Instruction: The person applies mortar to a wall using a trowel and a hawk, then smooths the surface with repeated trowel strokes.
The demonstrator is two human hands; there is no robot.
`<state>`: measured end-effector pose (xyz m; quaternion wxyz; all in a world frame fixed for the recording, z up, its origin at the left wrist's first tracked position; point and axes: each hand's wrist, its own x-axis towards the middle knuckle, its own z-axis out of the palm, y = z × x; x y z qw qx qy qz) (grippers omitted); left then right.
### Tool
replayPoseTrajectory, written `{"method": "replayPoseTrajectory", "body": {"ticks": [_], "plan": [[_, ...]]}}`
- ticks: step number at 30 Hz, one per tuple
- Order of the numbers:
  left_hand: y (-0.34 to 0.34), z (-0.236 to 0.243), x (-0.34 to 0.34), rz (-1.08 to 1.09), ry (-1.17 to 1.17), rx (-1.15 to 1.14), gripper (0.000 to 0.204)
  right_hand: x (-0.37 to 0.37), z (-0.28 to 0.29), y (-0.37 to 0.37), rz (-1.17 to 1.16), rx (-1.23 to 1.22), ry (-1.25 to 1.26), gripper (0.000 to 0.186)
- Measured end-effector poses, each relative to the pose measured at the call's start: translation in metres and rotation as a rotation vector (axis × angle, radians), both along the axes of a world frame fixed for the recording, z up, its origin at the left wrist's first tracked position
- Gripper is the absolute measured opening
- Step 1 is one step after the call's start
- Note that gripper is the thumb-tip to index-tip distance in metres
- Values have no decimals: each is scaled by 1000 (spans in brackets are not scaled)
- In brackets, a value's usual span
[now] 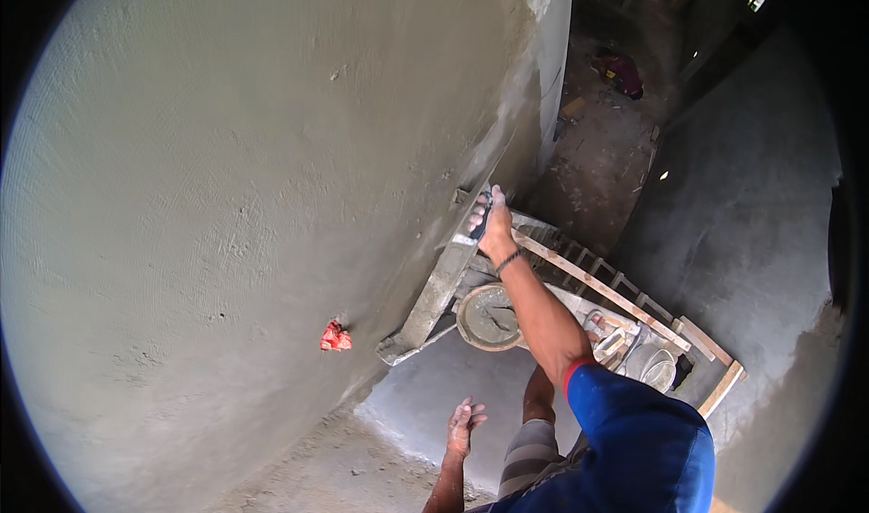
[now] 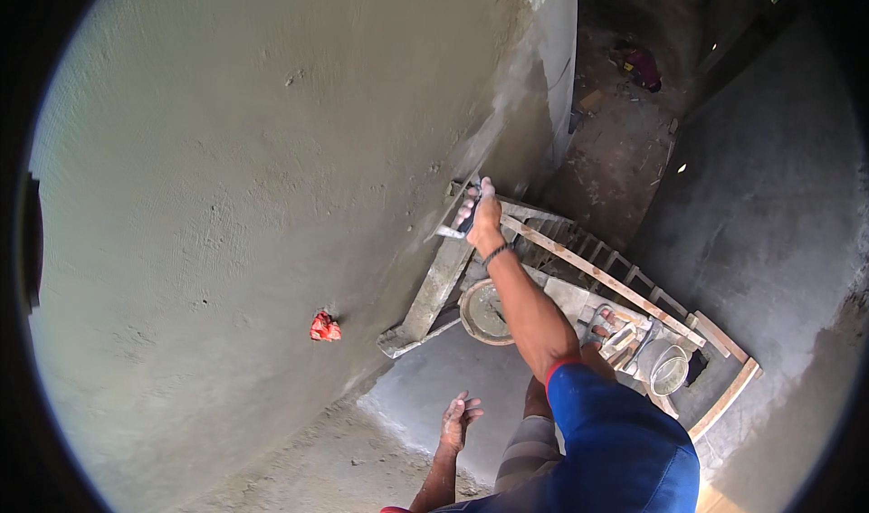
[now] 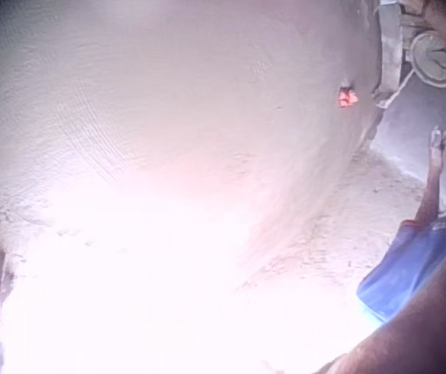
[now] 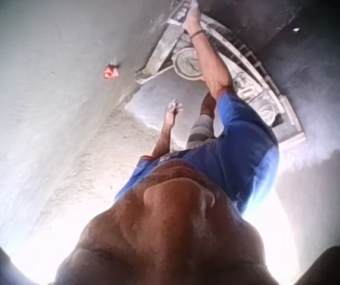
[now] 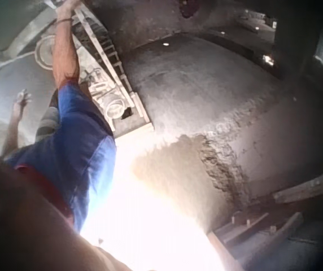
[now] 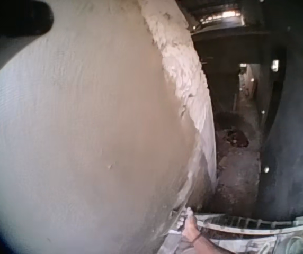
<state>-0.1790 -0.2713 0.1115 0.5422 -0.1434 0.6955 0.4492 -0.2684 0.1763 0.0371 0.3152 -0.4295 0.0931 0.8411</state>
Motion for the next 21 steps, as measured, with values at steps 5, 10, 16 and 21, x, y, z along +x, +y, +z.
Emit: {"method": "replayPoseTrajectory", "body": {"ticks": [5, 10, 16, 21], "plan": [[-45, -13, 10, 55, -45, -106, 72, -44, 10, 33, -18, 65, 96, 39], [-86, -10, 26, 87, -80, -176, 66, -47, 128, 35, -46, 411, -63, 35], [-77, -15, 20, 57, -65, -183, 60, -56, 268, -51, 25, 1154, -549, 30], [-36, -22, 9, 4, 21, -49, 54, -44, 305, -136, 142, 1635, -123, 30]]}}
